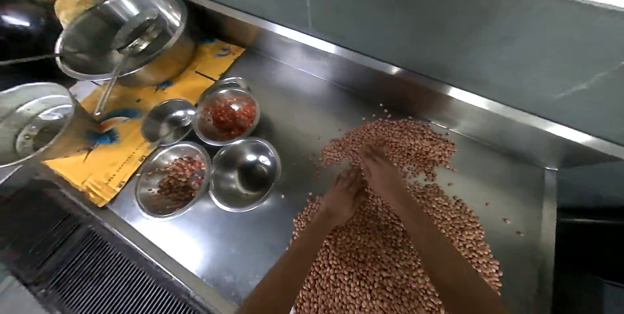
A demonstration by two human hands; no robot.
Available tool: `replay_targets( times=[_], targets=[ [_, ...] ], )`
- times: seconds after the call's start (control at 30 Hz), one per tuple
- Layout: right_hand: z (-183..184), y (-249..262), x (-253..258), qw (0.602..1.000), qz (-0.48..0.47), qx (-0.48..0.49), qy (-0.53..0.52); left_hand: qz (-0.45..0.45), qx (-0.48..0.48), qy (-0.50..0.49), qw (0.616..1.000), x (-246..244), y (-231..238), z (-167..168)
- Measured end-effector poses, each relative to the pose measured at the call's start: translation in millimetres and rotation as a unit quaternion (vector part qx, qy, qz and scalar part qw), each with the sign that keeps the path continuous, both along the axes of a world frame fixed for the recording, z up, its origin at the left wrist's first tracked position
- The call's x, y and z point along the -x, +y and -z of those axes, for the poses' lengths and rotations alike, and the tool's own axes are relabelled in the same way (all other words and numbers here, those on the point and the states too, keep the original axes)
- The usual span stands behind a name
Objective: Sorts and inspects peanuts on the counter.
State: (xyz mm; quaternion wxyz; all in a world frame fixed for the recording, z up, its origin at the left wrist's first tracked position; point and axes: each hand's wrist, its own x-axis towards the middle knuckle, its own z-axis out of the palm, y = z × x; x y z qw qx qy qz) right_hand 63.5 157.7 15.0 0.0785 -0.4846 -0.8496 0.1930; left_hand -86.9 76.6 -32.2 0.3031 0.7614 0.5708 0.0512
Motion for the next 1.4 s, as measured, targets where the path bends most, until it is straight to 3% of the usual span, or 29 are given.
replay_targets(
  times=[0.07,0.17,0.27,0.37,0.5,0.63,0.73,0.97,1.13,1.27,1.33,1.4],
  targets=[
    [7.8,9.9,11.1,0.999,-0.048,-0.007,-0.016,-0.024,0.001,-0.052,0.998,6.0,-5.1,-7.9],
    [26.1,13.5,17.2,0.991,-0.120,-0.007,-0.064,-0.185,-0.035,-0.100,0.977,30.0,-15.9,-17.2],
    [42.8,2.0,3.7,0.981,-0.171,0.010,-0.092,-0.294,-0.083,-0.067,0.950,66.8,-24.8,-11.5],
    [41.4,-6.1,-6.0,0.982,-0.182,-0.042,-0.035,-0.316,-0.048,0.008,0.947,93.5,-32.3,-1.7],
    [29.8,17.1,17.9,0.974,-0.152,-0.156,0.069,-0.297,-0.145,0.061,0.942,106.4,-33.6,27.6],
    [10.6,69.2,64.5,0.993,-0.108,-0.031,-0.026,-0.228,-0.143,0.029,0.963,112.8,-1.5,35.0],
    [20.5,92.9,90.5,0.991,-0.116,-0.016,-0.070,-0.202,-0.134,-0.008,0.970,113.5,30.7,34.4],
    [62.7,20.3,94.0,0.991,-0.117,-0.025,-0.059,-0.135,-0.150,-0.112,0.973,116.9,26.7,42.2],
    [40.5,-35.7,74.4,0.981,-0.147,0.069,-0.108,-0.061,-0.147,-0.092,0.983,103.8,-0.9,38.9],
    [21.7,-57.5,43.4,0.958,-0.199,0.144,-0.147,-0.028,-0.090,-0.044,0.995,88.4,-27.7,31.8],
    [9.5,-54.7,25.1,0.953,-0.223,0.172,-0.108,-0.023,-0.088,-0.039,0.995,84.3,-34.4,30.1],
    [-0.2,-43.4,10.5,0.973,-0.191,0.126,-0.039,-0.041,-0.078,-0.059,0.994,83.7,-36.1,28.7]
  ],
)
